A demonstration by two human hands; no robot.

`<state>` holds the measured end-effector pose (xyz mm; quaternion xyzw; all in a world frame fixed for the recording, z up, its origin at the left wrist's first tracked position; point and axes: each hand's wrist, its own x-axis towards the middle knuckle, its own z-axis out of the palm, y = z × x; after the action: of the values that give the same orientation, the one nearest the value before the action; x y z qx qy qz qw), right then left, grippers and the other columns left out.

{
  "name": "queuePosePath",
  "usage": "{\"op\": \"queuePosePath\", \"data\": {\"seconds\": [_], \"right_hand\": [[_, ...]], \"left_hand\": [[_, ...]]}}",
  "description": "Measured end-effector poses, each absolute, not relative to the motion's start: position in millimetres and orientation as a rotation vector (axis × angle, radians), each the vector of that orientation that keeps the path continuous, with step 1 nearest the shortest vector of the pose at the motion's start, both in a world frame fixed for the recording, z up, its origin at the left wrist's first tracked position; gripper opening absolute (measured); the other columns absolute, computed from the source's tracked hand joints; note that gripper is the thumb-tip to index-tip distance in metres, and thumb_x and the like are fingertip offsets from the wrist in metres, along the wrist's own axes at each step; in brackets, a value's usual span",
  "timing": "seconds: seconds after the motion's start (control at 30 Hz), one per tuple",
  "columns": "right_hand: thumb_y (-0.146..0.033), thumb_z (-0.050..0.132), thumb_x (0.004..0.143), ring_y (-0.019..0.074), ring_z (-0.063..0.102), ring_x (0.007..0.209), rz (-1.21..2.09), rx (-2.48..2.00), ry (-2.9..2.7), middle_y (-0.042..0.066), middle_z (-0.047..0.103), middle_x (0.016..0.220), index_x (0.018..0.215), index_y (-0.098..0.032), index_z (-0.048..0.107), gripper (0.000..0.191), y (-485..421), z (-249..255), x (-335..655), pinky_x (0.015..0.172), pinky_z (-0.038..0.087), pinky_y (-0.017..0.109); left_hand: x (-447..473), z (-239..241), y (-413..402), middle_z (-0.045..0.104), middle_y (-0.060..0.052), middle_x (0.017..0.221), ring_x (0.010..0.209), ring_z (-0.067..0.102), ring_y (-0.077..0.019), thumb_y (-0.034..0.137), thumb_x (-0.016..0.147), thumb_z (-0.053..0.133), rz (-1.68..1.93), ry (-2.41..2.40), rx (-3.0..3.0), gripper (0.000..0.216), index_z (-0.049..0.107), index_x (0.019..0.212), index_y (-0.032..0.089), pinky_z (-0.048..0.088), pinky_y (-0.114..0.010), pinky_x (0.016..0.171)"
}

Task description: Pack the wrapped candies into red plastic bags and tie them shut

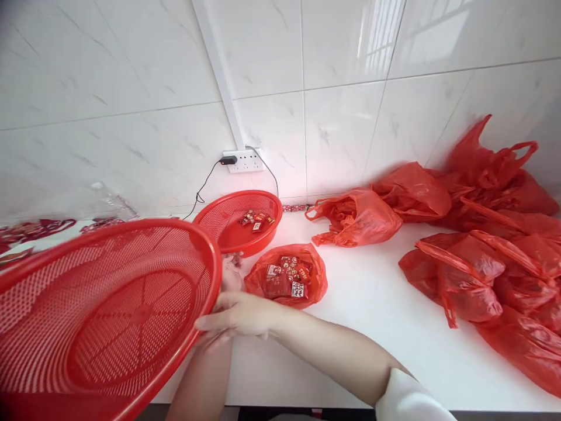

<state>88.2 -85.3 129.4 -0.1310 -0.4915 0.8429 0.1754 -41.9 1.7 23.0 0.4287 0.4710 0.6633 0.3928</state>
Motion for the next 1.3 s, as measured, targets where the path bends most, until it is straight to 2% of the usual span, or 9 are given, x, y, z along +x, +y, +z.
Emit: {"op": "queuePosePath", "data": {"seconds": [0.17,0.37,0.57,0.63,0.8,0.87,0.93,1.07,1.3], "right_hand": [[-0.048,0.084,0.058,0.0188,0.069,0.066,2.566,-0.443,-1.427,-0.001,0.064,0.061,0.061,-0.024,0.063,0.032,-92,98,22,0.066,0.060,0.034],[-0.043,0.076,0.070,0.0199,0.066,0.070,2.502,-0.547,-1.448,0.000,0.062,0.064,0.068,-0.021,0.059,0.028,-82,67,-46,0.065,0.058,0.037],[-0.041,0.070,0.078,0.0253,0.062,0.107,1.934,-0.647,-1.598,0.002,0.065,0.110,0.100,-0.027,0.060,0.028,-81,70,-1,0.091,0.052,0.038],[-0.038,0.056,0.088,0.0242,0.061,0.110,1.501,-0.597,-1.812,0.004,0.065,0.116,0.095,-0.029,0.063,0.013,-78,75,46,0.096,0.048,0.037],[-0.032,0.054,0.087,0.0310,0.041,0.132,0.376,-1.272,-1.773,0.015,0.052,0.136,0.119,-0.020,0.056,0.034,-49,64,164,0.109,0.030,0.053],[-0.030,0.061,0.080,0.0362,0.043,0.129,0.269,-1.555,-1.702,0.021,0.052,0.135,0.121,-0.015,0.055,0.044,-35,54,199,0.105,0.031,0.057],[-0.026,0.057,0.080,0.0326,0.061,0.106,0.451,-1.677,-1.704,0.016,0.067,0.109,0.103,-0.016,0.062,0.026,-24,48,226,0.093,0.043,0.051],[-0.032,0.057,0.081,0.0207,0.065,0.073,0.811,-1.401,-1.556,0.005,0.069,0.079,0.083,-0.019,0.061,0.014,-12,68,260,0.070,0.050,0.034],[-0.042,0.065,0.079,0.0178,0.066,0.085,0.877,-0.968,-1.181,0.004,0.070,0.085,0.078,-0.020,0.058,0.023,-6,137,268,0.082,0.049,0.032]], "left_hand": [[-49,15,10,0.062,-0.003,0.077,0.054,0.049,-0.0092,0.030,0.085,0.049,1.880,1.201,0.929,0.012,0.052,0.089,0.019,0.040,-0.025,0.054],[-43,7,10,0.061,0.001,0.075,0.049,0.047,-0.0094,0.030,0.070,0.047,1.897,1.383,0.983,0.016,0.043,0.084,0.022,0.037,-0.024,0.052],[-39,15,1,0.062,-0.001,0.073,0.068,0.059,-0.0163,0.025,0.073,0.051,1.493,1.703,1.269,0.006,0.052,0.078,0.022,0.044,-0.029,0.069],[-42,23,-3,0.065,-0.004,0.078,0.077,0.062,-0.0200,0.029,0.074,0.055,1.241,1.832,1.383,0.007,0.055,0.078,0.023,0.043,-0.031,0.074],[-47,40,-23,0.068,-0.012,0.089,0.083,0.064,-0.0289,0.049,0.058,0.074,0.796,2.007,1.542,0.037,0.055,0.074,0.021,0.041,-0.032,0.068],[-47,46,-35,0.069,-0.010,0.082,0.080,0.064,-0.0277,0.046,0.063,0.071,0.530,2.041,1.700,0.031,0.054,0.070,0.022,0.038,-0.030,0.062],[-46,54,-47,0.068,-0.007,0.075,0.074,0.063,-0.0248,0.041,0.075,0.060,0.374,2.078,1.812,0.021,0.053,0.066,0.023,0.034,-0.029,0.058],[-45,86,-61,0.063,-0.003,0.066,0.064,0.056,-0.0202,0.041,0.084,0.051,0.662,2.159,1.823,0.027,0.053,0.064,0.023,0.031,-0.029,0.056],[-38,143,-52,0.061,0.001,0.071,0.065,0.054,-0.0144,0.034,0.075,0.064,1.628,1.759,1.500,0.017,0.057,0.067,0.020,0.040,-0.025,0.064]]}}
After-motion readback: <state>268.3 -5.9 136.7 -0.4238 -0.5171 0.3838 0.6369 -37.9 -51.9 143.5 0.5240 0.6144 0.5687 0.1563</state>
